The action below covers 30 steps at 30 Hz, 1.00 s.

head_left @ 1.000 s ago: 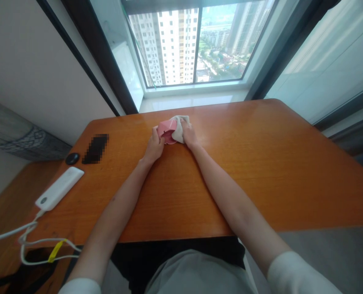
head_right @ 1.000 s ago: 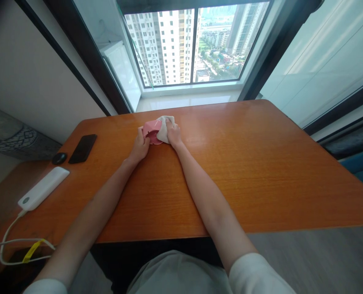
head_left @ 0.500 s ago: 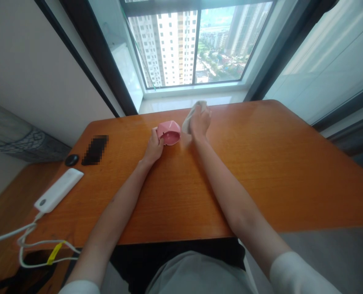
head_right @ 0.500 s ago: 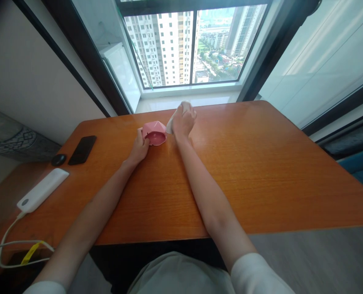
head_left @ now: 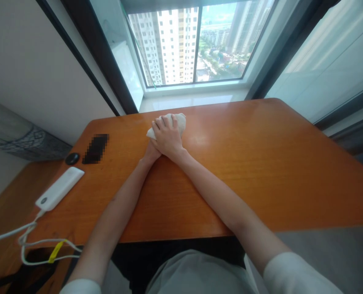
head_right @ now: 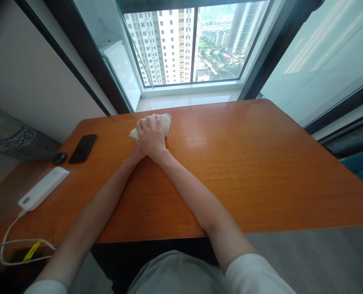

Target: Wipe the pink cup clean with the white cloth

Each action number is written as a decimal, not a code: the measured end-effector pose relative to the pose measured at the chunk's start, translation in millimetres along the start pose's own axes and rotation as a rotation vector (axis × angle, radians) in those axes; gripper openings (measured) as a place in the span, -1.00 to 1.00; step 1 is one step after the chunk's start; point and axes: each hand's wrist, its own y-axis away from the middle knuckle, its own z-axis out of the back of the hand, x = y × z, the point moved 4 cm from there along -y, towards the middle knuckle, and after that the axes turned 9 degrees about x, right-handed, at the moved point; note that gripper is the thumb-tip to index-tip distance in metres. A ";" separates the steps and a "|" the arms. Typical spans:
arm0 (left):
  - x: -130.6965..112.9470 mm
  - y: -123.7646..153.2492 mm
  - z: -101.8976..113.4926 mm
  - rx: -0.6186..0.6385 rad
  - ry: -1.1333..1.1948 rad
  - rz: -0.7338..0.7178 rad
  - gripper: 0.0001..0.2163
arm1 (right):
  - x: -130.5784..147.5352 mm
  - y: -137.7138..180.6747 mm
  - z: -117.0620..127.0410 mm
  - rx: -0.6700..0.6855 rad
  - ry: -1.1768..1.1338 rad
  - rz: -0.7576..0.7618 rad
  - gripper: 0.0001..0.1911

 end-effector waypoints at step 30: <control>-30.7 1.7 6.5 0.100 -0.105 0.127 -0.68 | -114.3 -0.1 -26.7 -0.425 -0.985 -0.599 -0.50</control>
